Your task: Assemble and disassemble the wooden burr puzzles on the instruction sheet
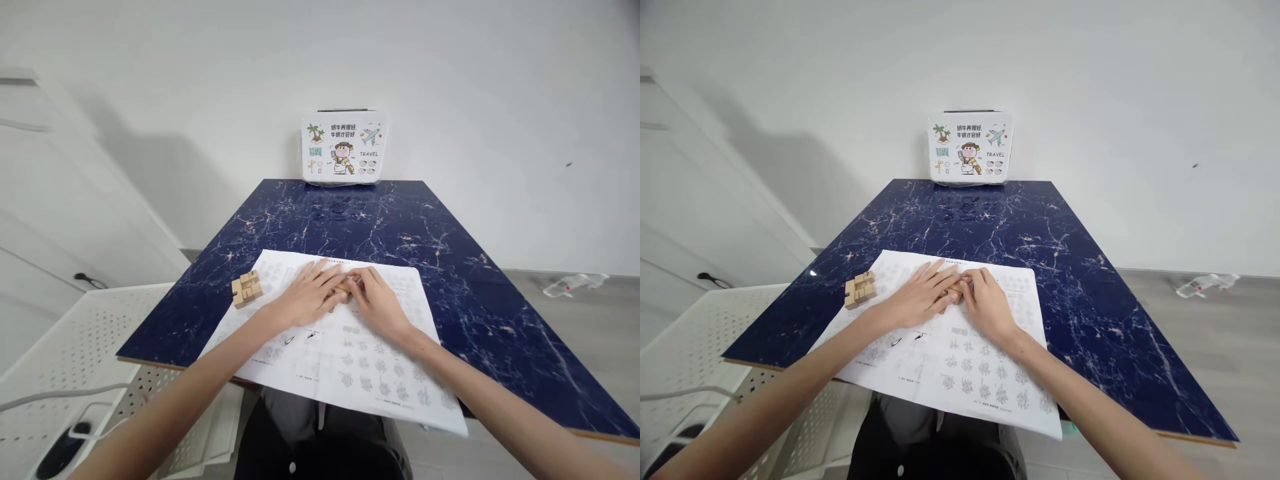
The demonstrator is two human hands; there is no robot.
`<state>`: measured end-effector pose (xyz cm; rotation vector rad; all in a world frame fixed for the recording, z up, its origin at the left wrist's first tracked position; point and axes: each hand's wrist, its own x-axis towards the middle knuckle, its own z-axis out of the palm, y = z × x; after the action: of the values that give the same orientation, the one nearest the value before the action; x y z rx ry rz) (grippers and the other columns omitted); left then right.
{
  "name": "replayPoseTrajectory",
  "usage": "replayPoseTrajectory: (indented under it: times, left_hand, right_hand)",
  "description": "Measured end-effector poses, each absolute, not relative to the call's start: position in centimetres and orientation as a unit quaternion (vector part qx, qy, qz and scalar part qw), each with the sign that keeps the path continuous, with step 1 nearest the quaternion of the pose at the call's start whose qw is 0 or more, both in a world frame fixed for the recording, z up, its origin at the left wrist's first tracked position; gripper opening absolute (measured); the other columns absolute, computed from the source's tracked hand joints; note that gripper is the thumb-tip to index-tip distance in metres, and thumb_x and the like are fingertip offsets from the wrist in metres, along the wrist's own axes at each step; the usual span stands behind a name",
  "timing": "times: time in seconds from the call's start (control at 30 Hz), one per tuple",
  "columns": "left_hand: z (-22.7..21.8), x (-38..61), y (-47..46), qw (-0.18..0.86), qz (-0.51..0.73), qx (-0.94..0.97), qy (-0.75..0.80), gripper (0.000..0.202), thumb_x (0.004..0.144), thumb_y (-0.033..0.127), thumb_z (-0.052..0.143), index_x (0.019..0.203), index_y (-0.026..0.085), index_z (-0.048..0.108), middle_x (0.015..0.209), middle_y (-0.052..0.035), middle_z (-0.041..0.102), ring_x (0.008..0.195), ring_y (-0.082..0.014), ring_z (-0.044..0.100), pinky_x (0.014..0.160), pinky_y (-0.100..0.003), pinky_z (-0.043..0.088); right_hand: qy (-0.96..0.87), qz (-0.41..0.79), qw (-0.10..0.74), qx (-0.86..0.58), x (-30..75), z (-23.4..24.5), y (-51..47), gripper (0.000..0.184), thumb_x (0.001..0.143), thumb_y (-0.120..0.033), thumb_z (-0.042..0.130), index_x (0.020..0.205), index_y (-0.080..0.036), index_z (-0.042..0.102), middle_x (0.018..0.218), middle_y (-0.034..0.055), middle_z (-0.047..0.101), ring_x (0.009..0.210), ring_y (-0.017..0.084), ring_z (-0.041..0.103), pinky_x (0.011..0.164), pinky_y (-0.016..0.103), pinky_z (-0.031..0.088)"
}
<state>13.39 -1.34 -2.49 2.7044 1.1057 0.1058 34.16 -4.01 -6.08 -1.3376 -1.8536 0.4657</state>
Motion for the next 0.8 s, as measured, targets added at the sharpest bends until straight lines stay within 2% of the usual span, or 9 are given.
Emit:
replayPoseTrajectory:
  times: [0.13, 0.3, 0.4, 0.47, 0.53, 0.67, 0.73, 0.8]
  left_hand:
    - [-1.5, 11.1, 1.8, 0.079, -0.011, 0.921, 0.38, 0.064, 0.111, 0.059, 0.019, 0.168, 0.031, 0.03, 0.177, 0.0026, 0.022, 0.165, -0.0313, 0.001, 0.132, -0.054, 0.002]
    - [0.2, 7.3, 4.0, 0.067, -0.044, 0.911, 0.404, 0.055, 0.11, 0.058, 0.033, 0.161, 0.041, 0.044, 0.175, 0.0017, 0.029, 0.165, -0.0347, 0.01, 0.131, -0.057, 0.008]
    - [-0.1, 7.1, 2.6, 0.063, -0.003, 0.896, 0.439, 0.058, 0.11, 0.061, 0.026, 0.152, 0.036, 0.057, 0.173, -0.0035, 0.035, 0.163, -0.0354, 0.02, 0.129, -0.058, 0.015]
    - [-0.9, 7.7, 1.3, 0.042, 0.026, 0.895, 0.443, 0.063, 0.106, 0.068, 0.034, 0.149, 0.03, 0.06, 0.171, -0.0093, 0.038, 0.16, -0.0385, 0.026, 0.128, -0.058, 0.021]
    - [-1.7, 8.3, 0.3, 0.016, 0.057, 0.898, 0.436, 0.059, 0.107, 0.065, 0.039, 0.147, 0.027, 0.06, 0.167, -0.0115, 0.044, 0.158, -0.0376, 0.03, 0.127, -0.056, 0.025]
    - [-2.3, 7.8, -0.4, 0.001, 0.091, 0.893, 0.441, 0.047, 0.113, 0.045, 0.032, 0.139, 0.025, 0.066, 0.158, -0.0099, 0.055, 0.154, -0.0319, 0.039, 0.126, -0.055, 0.03]
    - [-2.0, 6.7, -0.9, 0.008, 0.1, 0.887, 0.45, 0.044, 0.112, 0.044, 0.035, 0.138, 0.027, 0.066, 0.159, -0.0077, 0.054, 0.155, -0.0312, 0.04, 0.127, -0.055, 0.029]
    - [-1.7, 4.9, -1.9, 0.006, 0.118, 0.876, 0.468, 0.045, 0.11, 0.047, 0.04, 0.146, 0.028, 0.06, 0.164, -0.0057, 0.049, 0.157, -0.0311, 0.036, 0.129, -0.054, 0.027]
  right_hand:
    - [-0.722, 0.181, 0.398, -0.537, 34.1, -6.2, -4.1, 0.025, 0.104, -0.035, 0.047, 0.121, -0.02, 0.058, 0.113, 0.0126, 0.065, 0.092, 0.027, 0.068, 0.082, 0.043, 0.055]
    - [-0.726, 0.182, 0.395, -0.534, 34.0, -6.1, -4.1, 0.025, 0.102, -0.035, 0.048, 0.12, -0.02, 0.058, 0.11, 0.0119, 0.065, 0.09, 0.027, 0.068, 0.078, 0.041, 0.054]
    - [-0.727, 0.185, 0.393, -0.532, 34.0, -6.1, -4.1, 0.026, 0.102, -0.036, 0.048, 0.12, -0.02, 0.058, 0.111, 0.0124, 0.065, 0.091, 0.027, 0.068, 0.078, 0.041, 0.054]
    - [-0.726, 0.187, 0.394, -0.532, 34.0, -6.2, -4.2, 0.026, 0.102, -0.036, 0.049, 0.12, -0.02, 0.058, 0.112, 0.0127, 0.065, 0.093, 0.027, 0.067, 0.078, 0.041, 0.054]
    - [-0.727, 0.184, 0.393, -0.532, 34.0, -6.2, -4.3, 0.025, 0.102, -0.036, 0.049, 0.12, -0.021, 0.058, 0.112, 0.0125, 0.065, 0.093, 0.027, 0.067, 0.078, 0.041, 0.054]
    - [-0.731, 0.173, 0.386, -0.536, 34.0, -6.0, -4.4, 0.024, 0.102, -0.035, 0.05, 0.119, -0.02, 0.059, 0.11, 0.0115, 0.065, 0.09, 0.026, 0.068, 0.076, 0.04, 0.054]
    - [-0.735, 0.169, 0.38, -0.536, 34.0, -5.9, -4.5, 0.024, 0.102, -0.036, 0.051, 0.119, -0.02, 0.059, 0.111, 0.0117, 0.066, 0.092, 0.027, 0.068, 0.076, 0.04, 0.055]
    - [-0.738, 0.171, 0.376, -0.533, 34.1, -5.9, -4.5, 0.025, 0.102, -0.036, 0.051, 0.12, -0.021, 0.059, 0.113, 0.0123, 0.066, 0.095, 0.028, 0.068, 0.077, 0.04, 0.055]
